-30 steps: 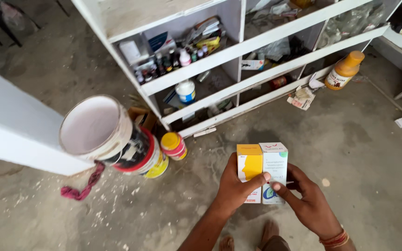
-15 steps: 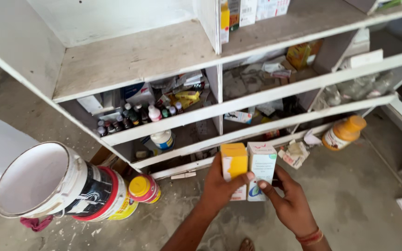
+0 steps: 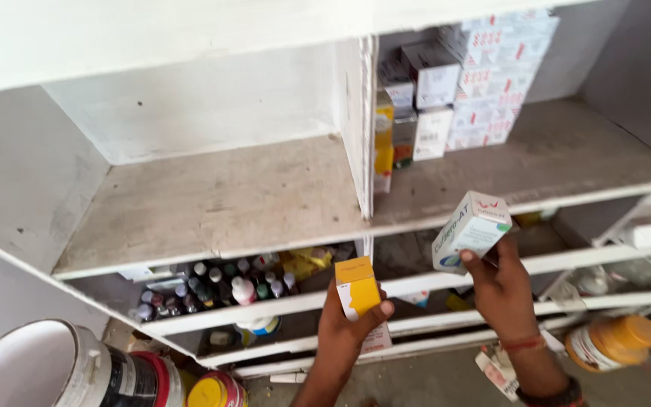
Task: The person repeatedly picks up medicine boxes from a table and places them onto shelves in a storage unit by hand.
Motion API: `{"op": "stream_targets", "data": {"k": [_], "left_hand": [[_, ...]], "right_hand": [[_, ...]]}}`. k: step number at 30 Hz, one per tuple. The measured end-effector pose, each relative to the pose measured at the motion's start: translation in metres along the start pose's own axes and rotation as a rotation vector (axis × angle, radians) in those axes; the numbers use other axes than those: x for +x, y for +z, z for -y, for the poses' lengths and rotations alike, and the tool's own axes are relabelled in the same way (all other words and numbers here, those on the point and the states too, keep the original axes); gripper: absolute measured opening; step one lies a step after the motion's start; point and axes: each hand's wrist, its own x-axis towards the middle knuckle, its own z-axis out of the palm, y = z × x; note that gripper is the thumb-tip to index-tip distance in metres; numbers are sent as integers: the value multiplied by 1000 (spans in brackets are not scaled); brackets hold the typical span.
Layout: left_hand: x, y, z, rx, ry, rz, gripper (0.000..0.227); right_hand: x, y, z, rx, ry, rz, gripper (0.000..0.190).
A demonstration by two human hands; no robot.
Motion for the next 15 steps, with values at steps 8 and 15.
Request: {"op": "stream_targets", "data": {"k": [8, 15], "left_hand": [[68, 2, -7, 86, -45, -62, 55], [88, 16, 3, 41, -91, -241, 58]], "right_hand": [[146, 60, -72, -140, -172, 52, 37], [187, 90, -103, -500, -213, 230, 25]]}}
